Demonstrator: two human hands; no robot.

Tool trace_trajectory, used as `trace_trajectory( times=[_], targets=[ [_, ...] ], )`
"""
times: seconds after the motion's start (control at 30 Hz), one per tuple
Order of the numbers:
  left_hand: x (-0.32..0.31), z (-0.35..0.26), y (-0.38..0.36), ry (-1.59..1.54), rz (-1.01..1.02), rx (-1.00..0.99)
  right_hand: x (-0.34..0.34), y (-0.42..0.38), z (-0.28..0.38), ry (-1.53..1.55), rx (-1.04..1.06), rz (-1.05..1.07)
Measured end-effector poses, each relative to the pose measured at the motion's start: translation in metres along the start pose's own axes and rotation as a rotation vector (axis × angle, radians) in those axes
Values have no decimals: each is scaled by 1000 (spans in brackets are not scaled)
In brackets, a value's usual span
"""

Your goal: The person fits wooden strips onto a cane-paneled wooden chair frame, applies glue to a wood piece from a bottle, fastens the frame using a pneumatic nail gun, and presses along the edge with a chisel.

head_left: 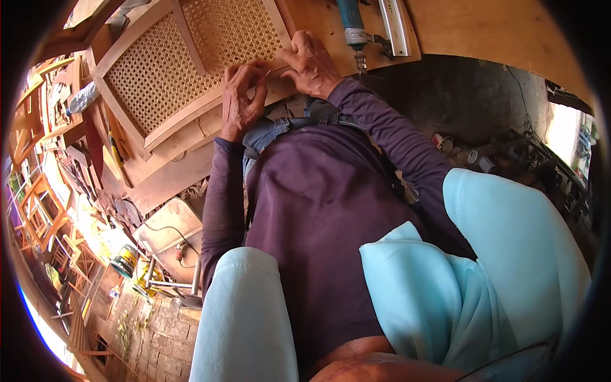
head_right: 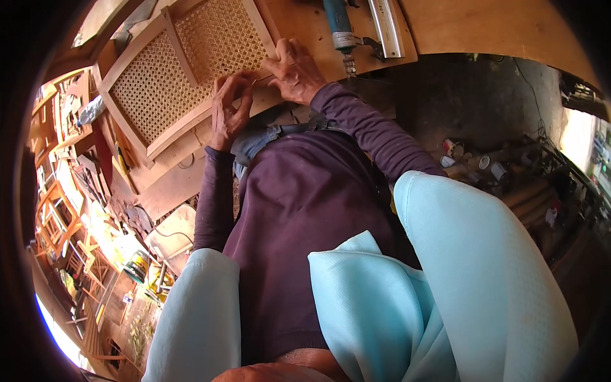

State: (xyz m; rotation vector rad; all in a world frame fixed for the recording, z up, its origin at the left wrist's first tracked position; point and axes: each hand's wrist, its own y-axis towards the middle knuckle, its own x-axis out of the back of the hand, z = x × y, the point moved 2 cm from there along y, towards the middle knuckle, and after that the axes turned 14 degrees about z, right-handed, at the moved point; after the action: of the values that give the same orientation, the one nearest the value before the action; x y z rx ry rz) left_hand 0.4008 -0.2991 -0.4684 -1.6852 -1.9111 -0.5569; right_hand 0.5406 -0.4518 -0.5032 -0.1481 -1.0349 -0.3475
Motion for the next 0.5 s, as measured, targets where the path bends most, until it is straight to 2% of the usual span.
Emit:
trace_trajectory(
  times=[0.23, 0.33, 0.4, 0.5],
  targets=[
    [-2, 1, -2, 12, -25, 0, 2, -3, 3, -57, 8, -12],
    [3, -4, 8, 21, -33, 9, -1, -8, -10, 63, 54, -5],
    [7, -9, 11, 98, -17, 11, -9, -22, -11, 370, 25, -163],
    [18, -8, 21, 218, 80, 20, -20, -29, -15, 430, -50, -249]
  ],
)
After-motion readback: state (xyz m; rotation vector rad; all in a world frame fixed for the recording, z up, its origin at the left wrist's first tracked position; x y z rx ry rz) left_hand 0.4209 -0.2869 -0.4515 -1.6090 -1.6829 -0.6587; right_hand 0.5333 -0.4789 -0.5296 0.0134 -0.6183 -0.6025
